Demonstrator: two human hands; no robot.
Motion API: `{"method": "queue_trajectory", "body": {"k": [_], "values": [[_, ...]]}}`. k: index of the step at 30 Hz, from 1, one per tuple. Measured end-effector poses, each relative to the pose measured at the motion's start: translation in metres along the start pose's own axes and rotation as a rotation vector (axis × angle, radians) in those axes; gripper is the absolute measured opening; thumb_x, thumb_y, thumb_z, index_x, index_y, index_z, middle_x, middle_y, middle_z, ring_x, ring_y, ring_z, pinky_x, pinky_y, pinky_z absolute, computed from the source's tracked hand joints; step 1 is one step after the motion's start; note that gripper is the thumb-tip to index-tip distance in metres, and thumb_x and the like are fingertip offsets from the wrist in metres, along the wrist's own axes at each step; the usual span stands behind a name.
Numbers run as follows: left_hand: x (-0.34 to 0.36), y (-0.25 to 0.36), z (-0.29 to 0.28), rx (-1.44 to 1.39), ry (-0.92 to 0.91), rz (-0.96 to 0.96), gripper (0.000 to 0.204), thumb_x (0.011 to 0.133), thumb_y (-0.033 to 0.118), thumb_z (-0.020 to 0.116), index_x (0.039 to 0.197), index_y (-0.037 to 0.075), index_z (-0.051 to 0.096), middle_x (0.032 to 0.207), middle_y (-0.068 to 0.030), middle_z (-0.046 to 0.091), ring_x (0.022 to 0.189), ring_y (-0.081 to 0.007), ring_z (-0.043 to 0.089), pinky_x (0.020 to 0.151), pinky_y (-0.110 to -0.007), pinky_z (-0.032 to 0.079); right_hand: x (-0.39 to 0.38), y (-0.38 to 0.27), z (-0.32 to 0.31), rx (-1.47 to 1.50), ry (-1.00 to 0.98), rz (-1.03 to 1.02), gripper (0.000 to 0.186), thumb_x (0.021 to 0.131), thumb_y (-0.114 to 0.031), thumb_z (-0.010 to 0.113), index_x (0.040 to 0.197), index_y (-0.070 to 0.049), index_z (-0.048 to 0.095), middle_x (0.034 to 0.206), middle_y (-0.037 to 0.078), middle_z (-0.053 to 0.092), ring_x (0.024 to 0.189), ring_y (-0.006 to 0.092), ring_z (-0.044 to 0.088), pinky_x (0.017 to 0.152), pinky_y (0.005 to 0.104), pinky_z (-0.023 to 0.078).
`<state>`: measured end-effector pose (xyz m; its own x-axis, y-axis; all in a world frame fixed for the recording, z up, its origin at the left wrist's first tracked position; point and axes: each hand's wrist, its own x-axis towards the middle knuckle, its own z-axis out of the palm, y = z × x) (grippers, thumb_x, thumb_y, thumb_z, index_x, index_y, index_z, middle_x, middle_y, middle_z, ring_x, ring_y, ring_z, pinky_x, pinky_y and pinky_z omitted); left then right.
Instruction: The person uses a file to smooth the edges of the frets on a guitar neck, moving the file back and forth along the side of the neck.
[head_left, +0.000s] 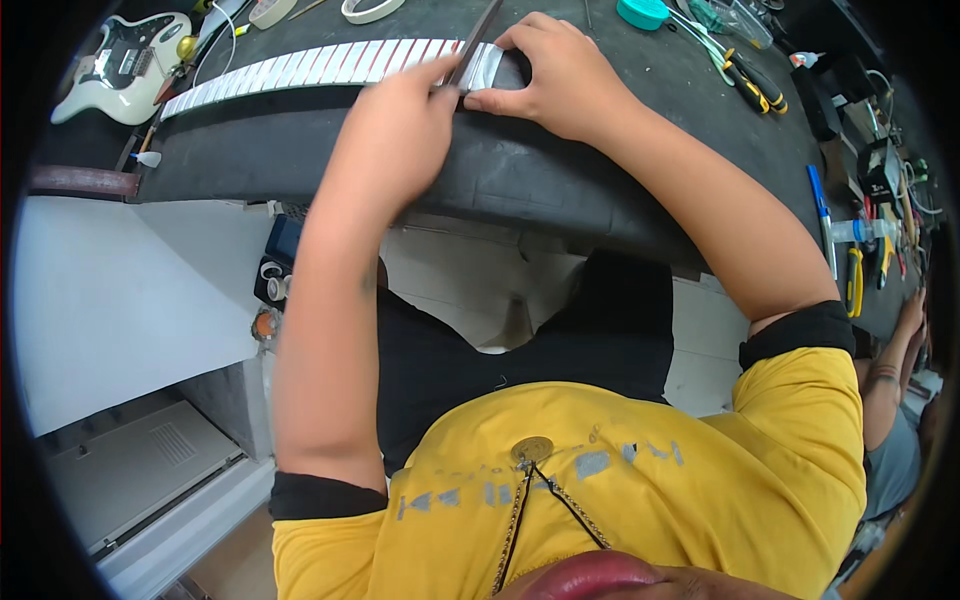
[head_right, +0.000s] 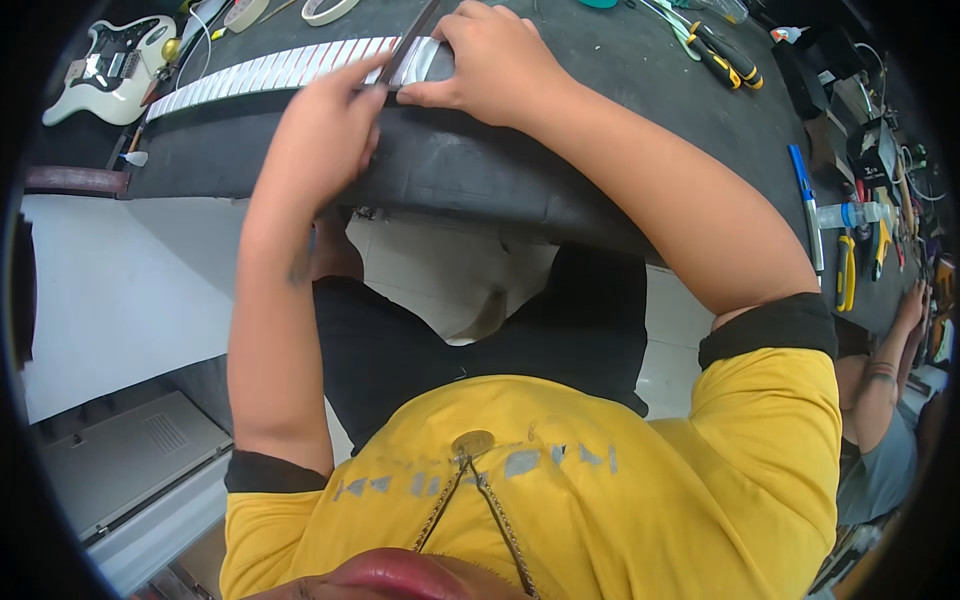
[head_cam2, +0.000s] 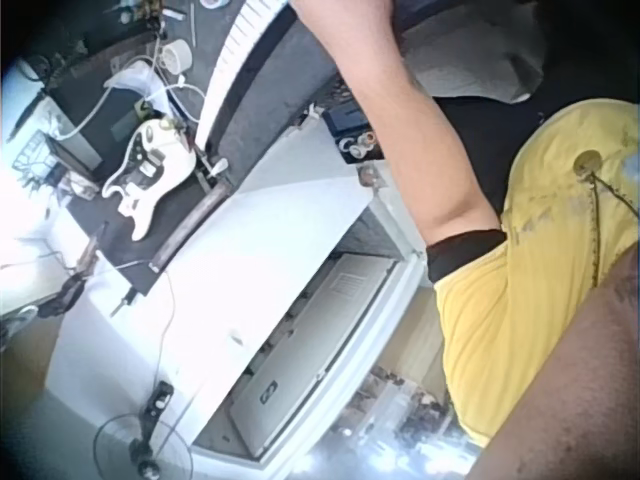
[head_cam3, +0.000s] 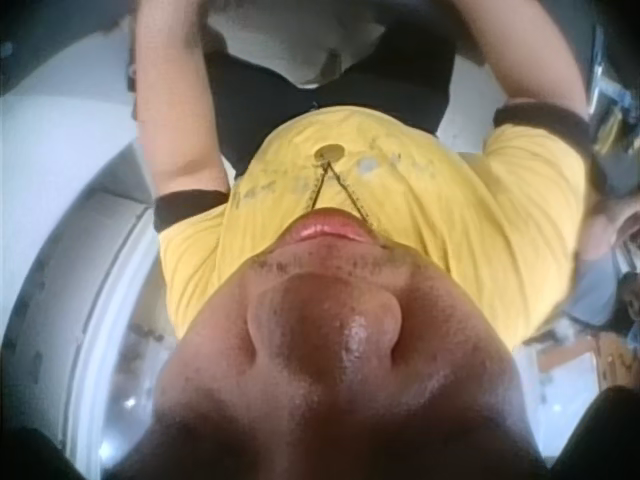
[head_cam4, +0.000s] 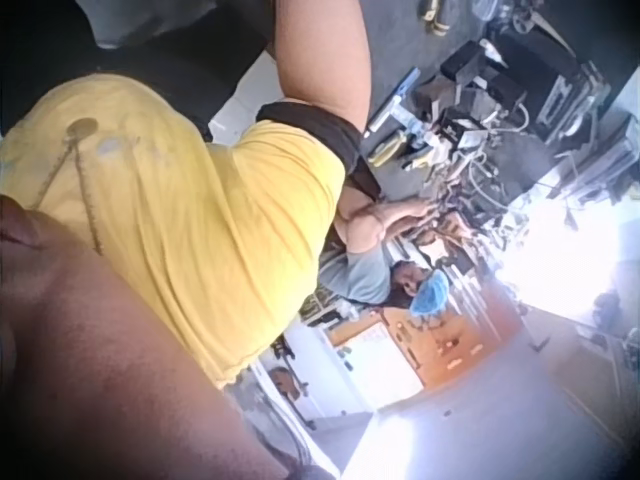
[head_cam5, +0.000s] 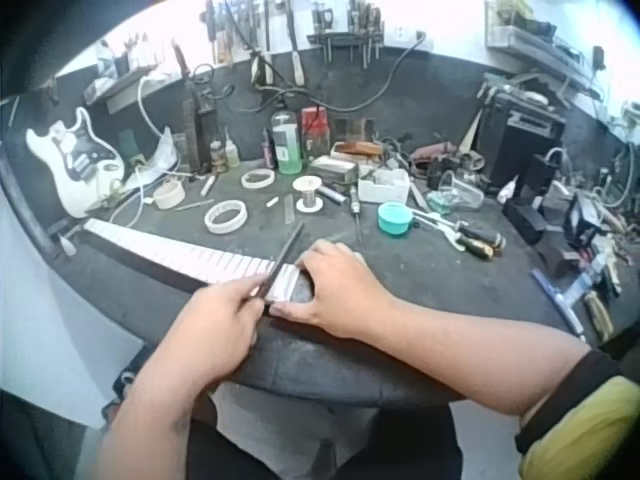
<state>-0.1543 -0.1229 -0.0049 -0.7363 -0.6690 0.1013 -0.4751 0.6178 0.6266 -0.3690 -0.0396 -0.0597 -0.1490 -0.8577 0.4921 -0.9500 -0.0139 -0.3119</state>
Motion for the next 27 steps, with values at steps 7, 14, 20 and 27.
{"method": "queue_trajectory", "body": {"k": [7,14,20,27], "values": [[-0.104,-0.013,0.013,-0.062,0.066,0.053,0.051,0.111,0.003,0.062,0.161,0.010,0.066,0.071,-0.0046,0.062,0.061,-0.0107,0.057,0.062,-0.030,0.051,-0.009,0.008,-0.011,-0.010,0.003,0.062,0.074,0.083,-0.059,0.096,0.124,0.001,0.078,0.124,0.017,0.073,0.118,0.0382,0.070,0.104,0.0474,0.056],[-0.048,0.005,0.005,0.025,0.043,0.078,0.048,0.110,0.004,0.062,0.158,0.006,0.067,0.075,-0.0090,0.066,0.063,-0.0140,0.060,0.066,-0.034,0.053,-0.007,0.010,-0.008,0.028,-0.016,0.058,0.075,0.083,-0.058,0.095,0.124,0.002,0.078,0.124,0.017,0.073,0.115,0.0379,0.071,0.101,0.0472,0.058],[-0.015,0.001,0.008,-0.011,0.026,0.075,0.046,0.112,0.010,0.063,0.158,0.007,0.067,0.074,-0.0092,0.064,0.064,-0.0147,0.058,0.065,-0.036,0.053,-0.003,0.007,-0.007,0.017,-0.012,0.013,0.075,0.083,-0.058,0.095,0.124,0.002,0.078,0.123,0.017,0.073,0.116,0.0376,0.071,0.100,0.0470,0.058],[-0.182,-0.019,0.003,-0.161,0.070,-0.066,0.050,0.113,0.001,0.059,0.163,0.007,0.063,0.074,-0.0013,0.063,0.063,-0.0081,0.056,0.061,-0.027,0.049,-0.005,0.006,-0.009,0.042,-0.026,0.027,0.073,0.085,-0.056,0.095,0.126,0.001,0.078,0.126,0.016,0.072,0.120,0.0364,0.071,0.102,0.0458,0.057]]}}
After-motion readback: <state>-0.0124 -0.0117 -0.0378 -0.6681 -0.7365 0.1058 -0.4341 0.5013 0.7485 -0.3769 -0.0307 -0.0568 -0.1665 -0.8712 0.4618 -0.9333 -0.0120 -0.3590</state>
